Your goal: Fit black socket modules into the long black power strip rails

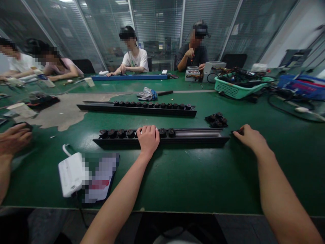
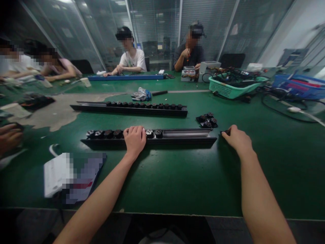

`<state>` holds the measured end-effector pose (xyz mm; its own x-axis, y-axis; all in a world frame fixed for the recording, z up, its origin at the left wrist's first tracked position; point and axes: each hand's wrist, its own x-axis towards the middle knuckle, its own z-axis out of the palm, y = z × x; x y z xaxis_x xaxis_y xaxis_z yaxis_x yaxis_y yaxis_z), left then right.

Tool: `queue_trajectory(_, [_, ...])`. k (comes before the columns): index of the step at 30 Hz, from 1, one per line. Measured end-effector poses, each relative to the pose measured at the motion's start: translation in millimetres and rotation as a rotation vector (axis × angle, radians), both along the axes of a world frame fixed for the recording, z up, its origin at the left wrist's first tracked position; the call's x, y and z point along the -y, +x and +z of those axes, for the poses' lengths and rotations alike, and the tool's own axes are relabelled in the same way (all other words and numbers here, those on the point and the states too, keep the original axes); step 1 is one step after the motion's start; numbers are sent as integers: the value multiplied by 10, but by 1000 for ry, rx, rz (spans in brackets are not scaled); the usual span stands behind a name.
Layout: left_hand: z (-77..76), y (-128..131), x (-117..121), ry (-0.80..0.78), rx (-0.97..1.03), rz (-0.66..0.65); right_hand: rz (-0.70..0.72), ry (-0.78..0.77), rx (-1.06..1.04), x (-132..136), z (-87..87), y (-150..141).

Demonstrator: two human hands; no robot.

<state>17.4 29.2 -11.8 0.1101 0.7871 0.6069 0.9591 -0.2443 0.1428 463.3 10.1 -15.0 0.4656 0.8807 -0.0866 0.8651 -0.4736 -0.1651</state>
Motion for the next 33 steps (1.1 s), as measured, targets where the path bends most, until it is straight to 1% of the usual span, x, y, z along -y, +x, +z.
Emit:
queue_trajectory(2, [-2,-1,-3,5,2,-2,6,-9,-2,-11,-35,-24])
queue_trajectory(4, [-1,-3,-4,5,6,-5,17,22,3,-21,-77,-43])
queue_trajectory(9, [10,-6,1,1,9,-10,45,204,-3,-60,-194,-70])
queue_trajectory(14, [9,-11,-2,-2,14,-19,117,371,-106,-102,-199,-110])
queue_trajectory(17, [6,-11,-2,8,11,-15,138,392,-207,-117,-192,-125])
queue_trajectory(20, [6,-11,-2,13,6,-13,160,380,-310,-136,-230,-122])
queue_trajectory(24, [6,-16,-4,12,-7,-7,214,393,-377,-155,-284,-130])
queue_trajectory(26, [7,-20,-5,12,-12,-7,214,402,-364,-149,-270,-159])
queue_trajectory(29, [10,-22,-2,18,-16,-8,200,431,-309,-123,-193,-240])
queue_trajectory(31, [12,-20,1,26,-15,-7,220,492,-268,-109,-124,-319])
queue_trajectory(33, [13,-16,3,31,-14,-6,275,579,-203,-101,-57,-426])
